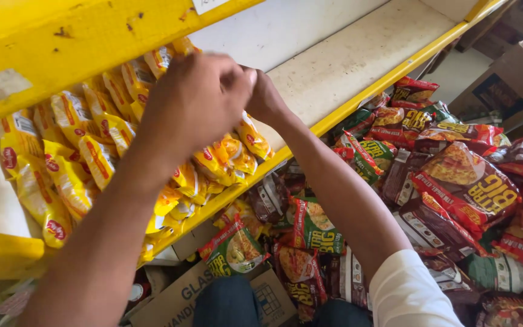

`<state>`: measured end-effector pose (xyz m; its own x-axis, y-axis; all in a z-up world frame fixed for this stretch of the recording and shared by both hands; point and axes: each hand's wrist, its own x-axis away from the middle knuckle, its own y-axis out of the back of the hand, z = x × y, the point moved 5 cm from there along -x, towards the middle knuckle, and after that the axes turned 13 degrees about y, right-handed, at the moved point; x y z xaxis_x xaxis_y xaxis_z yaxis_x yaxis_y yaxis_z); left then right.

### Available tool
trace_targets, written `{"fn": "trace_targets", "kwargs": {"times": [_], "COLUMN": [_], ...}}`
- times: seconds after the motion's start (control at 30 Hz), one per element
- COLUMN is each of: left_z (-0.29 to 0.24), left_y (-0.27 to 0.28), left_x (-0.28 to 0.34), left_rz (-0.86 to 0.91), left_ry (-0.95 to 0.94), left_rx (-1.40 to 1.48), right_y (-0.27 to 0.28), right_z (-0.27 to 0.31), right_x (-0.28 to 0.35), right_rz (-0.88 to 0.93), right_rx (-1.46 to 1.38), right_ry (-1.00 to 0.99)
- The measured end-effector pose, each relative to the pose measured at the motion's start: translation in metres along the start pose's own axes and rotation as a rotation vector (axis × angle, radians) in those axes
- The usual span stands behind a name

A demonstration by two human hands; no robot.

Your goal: Stocking and organizing instant noodle packets from a pile on the floor onto store shelves.

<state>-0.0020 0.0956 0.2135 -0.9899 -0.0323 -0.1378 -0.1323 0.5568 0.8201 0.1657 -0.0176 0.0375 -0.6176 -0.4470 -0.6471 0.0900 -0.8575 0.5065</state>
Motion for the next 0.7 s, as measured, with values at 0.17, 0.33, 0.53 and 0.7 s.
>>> {"fn": "trace_targets", "kwargs": {"times": [0.17,0.33,0.53,0.7], "left_z": [0.050,0.080,0.123,0.117], "left_y": [-0.034,-0.056,-0.075,-0.061], "left_x": [-0.100,-0.159,-0.193,-0.175], "left_rz": [-0.176,-0.102,0.147,0.080], "left_ry": [-0.143,-0.134,-0.022,-0.142], "left_rx": [-0.189,-0.391,-0.604,-0.742], "right_y": [-0.004,-0.012,-0.012,-0.022], "right_z": [0.013,0.005,0.019,0.009], "right_x": [-0.006,-0.003,-0.006,-0.006], "right_rz": [-0.021,-0.068,-0.077,-0.095], "right_rx": [-0.207,-0.146,-0.077,-0.181], "right_ry": [-0.048,-0.016,-0.070,-0.047]}}
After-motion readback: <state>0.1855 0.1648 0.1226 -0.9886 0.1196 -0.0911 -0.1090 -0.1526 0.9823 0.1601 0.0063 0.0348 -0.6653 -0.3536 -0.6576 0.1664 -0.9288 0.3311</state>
